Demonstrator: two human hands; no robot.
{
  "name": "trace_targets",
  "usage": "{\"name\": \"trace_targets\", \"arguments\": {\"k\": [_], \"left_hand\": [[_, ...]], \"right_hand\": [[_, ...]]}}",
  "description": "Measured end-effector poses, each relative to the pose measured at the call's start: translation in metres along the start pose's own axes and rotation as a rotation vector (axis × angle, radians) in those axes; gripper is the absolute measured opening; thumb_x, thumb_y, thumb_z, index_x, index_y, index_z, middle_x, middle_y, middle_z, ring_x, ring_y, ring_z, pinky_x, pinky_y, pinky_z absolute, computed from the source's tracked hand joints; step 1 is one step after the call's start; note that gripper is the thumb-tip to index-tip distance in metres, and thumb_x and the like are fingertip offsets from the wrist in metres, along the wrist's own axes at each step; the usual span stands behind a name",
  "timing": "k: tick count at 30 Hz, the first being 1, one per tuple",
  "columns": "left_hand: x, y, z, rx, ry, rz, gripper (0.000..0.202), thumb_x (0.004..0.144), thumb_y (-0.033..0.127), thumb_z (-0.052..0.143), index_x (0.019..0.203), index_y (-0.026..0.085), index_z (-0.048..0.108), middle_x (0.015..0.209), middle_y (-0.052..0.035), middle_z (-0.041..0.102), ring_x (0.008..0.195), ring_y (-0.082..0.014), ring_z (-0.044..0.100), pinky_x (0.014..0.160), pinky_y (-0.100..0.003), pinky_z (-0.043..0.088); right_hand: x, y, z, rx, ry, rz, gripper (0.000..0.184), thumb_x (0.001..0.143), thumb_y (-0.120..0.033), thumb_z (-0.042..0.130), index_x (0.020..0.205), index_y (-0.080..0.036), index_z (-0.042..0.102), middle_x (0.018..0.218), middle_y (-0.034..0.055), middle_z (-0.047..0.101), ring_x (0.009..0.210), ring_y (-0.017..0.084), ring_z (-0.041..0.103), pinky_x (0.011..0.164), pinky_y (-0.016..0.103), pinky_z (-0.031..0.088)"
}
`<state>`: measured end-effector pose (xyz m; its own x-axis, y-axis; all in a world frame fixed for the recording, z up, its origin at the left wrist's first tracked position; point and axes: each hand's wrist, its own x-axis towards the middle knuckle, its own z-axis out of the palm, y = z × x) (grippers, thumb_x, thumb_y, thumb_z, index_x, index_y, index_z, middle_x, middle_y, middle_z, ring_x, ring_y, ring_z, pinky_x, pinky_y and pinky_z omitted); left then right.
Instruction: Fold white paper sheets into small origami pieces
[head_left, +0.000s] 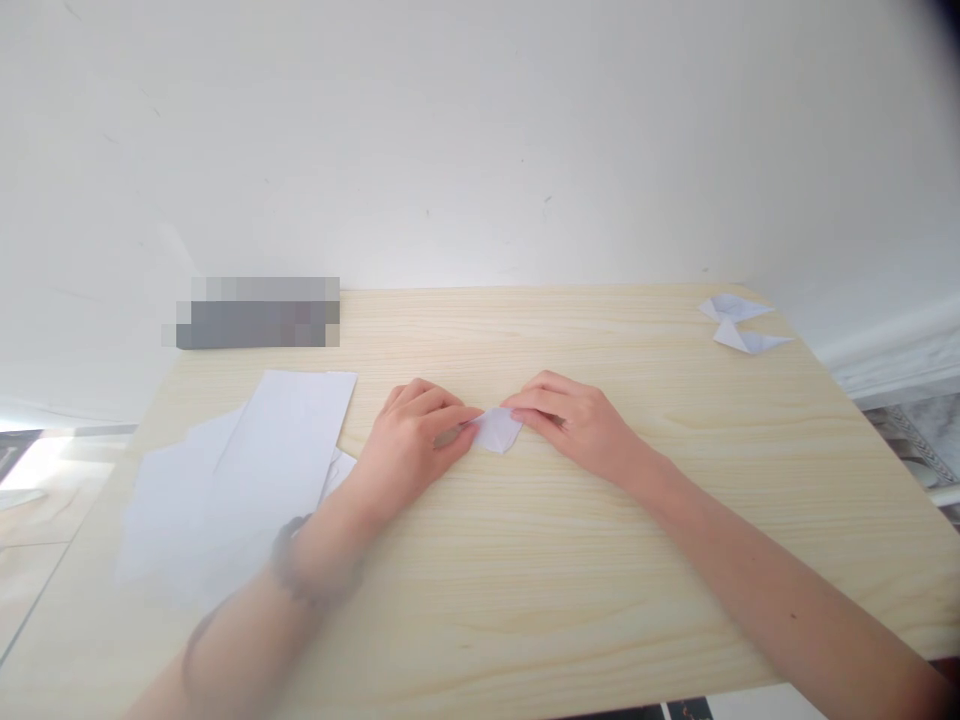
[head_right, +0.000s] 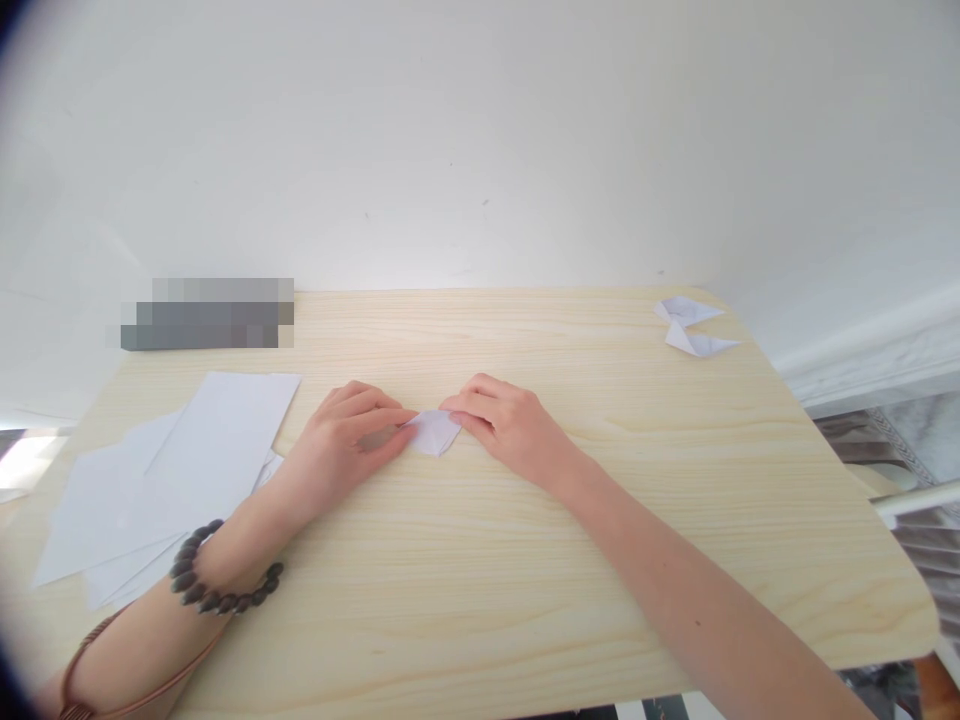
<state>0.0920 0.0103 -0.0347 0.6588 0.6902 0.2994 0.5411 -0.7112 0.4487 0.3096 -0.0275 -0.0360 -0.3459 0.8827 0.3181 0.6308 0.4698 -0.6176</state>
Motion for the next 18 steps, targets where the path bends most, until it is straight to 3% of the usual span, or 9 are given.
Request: {"name": "trace_targets", "arguments": {"k": [5, 12, 18], "left_hand": [[-0.004, 0.002, 0.0, 0.084, 0.066, 0.079, 0.016, 0.085, 0.024, 0.053, 0.094, 0.021, 0.066, 0.083, -0.0031, 0.065, 0.08, -0.0162, 0.055, 0.071, -0.03, 0.043], [-0.011, 0.011, -0.008, 0.274, -0.012, 0.222, 0.02, 0.086, 0.015, 0.048, 0.101, 0.018, 0.061, 0.088, -0.0054, 0.063, 0.078, -0.0161, 0.054, 0.067, -0.03, 0.043], [-0.008, 0.017, -0.012, 0.371, -0.072, 0.217, 0.02, 0.084, 0.015, 0.048, 0.097, 0.018, 0.063, 0.084, -0.0037, 0.062, 0.074, -0.0177, 0.053, 0.063, -0.031, 0.041]], "right_hand": [[-0.004, 0.004, -0.001, -0.071, -0.017, -0.099, 0.024, 0.087, -0.013, 0.045, 0.099, -0.021, 0.064, 0.096, 0.0041, 0.061, 0.078, 0.01, 0.059, 0.068, 0.023, 0.047], [-0.01, 0.005, -0.004, -0.179, -0.023, -0.202, 0.025, 0.085, -0.01, 0.046, 0.099, -0.019, 0.065, 0.094, 0.0057, 0.063, 0.081, 0.014, 0.058, 0.069, 0.027, 0.048], [-0.011, -0.002, -0.003, -0.233, -0.03, -0.193, 0.028, 0.082, -0.007, 0.045, 0.098, -0.018, 0.065, 0.095, 0.0069, 0.061, 0.085, 0.016, 0.056, 0.075, 0.031, 0.048]]}}
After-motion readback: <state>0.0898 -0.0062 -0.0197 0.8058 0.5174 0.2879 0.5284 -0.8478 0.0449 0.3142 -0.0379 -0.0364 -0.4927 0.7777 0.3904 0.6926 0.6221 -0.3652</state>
